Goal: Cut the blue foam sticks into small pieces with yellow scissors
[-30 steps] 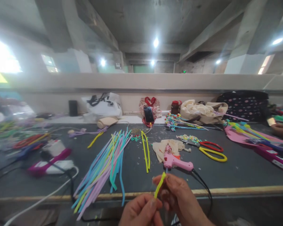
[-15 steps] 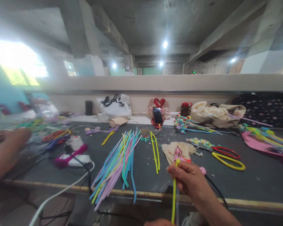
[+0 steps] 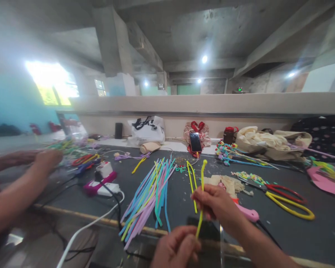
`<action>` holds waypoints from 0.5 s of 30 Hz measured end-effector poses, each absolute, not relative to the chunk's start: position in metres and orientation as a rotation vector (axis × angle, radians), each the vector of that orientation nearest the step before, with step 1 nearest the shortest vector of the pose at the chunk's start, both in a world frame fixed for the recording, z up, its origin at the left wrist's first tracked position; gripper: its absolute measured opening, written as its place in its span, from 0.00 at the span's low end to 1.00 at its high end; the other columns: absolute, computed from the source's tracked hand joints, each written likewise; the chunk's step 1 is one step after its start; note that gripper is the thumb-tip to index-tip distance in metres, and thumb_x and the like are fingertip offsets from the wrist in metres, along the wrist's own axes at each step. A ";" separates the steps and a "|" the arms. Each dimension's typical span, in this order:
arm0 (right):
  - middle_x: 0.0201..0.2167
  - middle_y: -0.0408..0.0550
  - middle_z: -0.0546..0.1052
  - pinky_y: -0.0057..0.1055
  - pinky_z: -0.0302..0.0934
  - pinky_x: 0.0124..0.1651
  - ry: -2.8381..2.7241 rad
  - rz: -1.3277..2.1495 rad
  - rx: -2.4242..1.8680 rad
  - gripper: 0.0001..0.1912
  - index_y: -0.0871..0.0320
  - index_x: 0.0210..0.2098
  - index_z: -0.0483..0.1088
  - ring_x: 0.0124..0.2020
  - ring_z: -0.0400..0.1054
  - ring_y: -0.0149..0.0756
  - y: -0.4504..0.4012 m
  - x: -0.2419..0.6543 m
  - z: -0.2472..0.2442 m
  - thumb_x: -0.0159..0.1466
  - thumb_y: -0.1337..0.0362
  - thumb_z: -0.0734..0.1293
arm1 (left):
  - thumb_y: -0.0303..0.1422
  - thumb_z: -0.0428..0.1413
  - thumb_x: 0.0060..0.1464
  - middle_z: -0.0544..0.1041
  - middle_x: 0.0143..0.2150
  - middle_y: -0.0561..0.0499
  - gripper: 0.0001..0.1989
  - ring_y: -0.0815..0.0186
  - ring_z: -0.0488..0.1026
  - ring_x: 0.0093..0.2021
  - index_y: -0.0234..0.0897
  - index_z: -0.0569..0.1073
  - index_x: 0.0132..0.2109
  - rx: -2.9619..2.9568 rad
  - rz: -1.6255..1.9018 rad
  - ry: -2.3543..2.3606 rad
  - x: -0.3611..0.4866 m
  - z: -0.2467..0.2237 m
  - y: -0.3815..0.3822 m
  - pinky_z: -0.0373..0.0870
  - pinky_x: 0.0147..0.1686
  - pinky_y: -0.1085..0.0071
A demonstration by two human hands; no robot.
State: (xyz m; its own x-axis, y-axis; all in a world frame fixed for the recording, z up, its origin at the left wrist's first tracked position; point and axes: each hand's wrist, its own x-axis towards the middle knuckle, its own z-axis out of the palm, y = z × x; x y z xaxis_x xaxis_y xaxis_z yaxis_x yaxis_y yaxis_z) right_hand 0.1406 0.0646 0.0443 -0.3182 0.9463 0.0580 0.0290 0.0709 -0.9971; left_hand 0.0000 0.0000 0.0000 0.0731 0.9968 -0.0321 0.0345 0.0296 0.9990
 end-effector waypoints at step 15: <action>0.39 0.47 0.70 0.34 0.64 0.34 -1.876 0.969 -1.638 0.12 0.62 0.42 0.64 0.34 0.67 0.33 0.183 0.127 0.013 0.61 0.62 0.59 | 0.34 0.45 0.49 0.72 0.35 0.41 0.12 0.56 0.69 0.37 0.33 0.71 0.34 2.172 0.553 2.471 -0.090 0.014 0.087 0.63 0.34 0.64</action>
State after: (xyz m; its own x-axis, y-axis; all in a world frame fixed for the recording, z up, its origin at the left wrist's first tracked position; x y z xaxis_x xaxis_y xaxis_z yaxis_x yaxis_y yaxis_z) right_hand 0.1274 0.1829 0.0125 -0.1813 0.9780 -0.1034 0.6504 0.0404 -0.7585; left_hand -0.0897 0.0870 0.0139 -0.1413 0.9234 0.3570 0.9875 0.1058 0.1171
